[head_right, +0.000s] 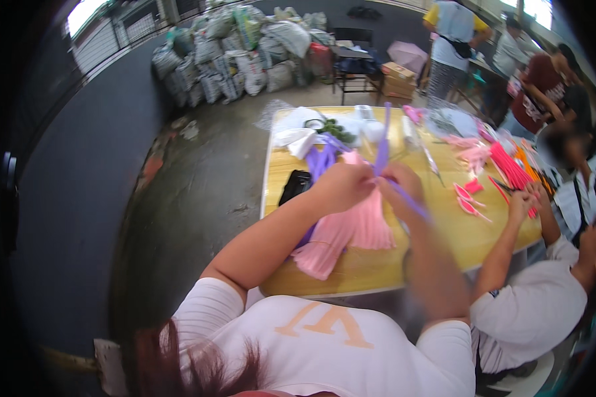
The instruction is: The person is assembling decorative items by tying bundles of pink and purple paper strips together using wire.
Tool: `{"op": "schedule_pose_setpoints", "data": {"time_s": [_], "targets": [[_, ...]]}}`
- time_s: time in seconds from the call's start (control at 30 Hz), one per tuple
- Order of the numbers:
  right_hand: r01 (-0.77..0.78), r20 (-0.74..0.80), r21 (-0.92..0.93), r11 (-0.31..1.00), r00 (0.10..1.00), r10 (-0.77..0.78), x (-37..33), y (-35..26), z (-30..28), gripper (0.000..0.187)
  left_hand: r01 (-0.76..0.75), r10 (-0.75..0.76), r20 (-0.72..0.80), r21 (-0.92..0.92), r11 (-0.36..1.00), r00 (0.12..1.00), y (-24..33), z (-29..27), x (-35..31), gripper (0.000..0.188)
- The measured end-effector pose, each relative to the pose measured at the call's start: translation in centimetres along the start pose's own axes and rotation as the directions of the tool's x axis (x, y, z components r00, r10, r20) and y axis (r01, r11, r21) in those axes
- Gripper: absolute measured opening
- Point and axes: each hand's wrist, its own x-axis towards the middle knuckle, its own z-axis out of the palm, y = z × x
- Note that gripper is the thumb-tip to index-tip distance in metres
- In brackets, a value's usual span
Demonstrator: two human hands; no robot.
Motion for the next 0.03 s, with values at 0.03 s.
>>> {"op": "schedule_pose_setpoints", "data": {"time_s": [0.03], "targets": [[-0.098, 0.068, 0.096, 0.991, 0.993, 0.092, 0.15, -0.21, 0.12, 0.012, -0.015, 0.014, 0.024, 0.031, 0.999, 1.000, -0.18, -0.37, -0.16, 0.021]]}}
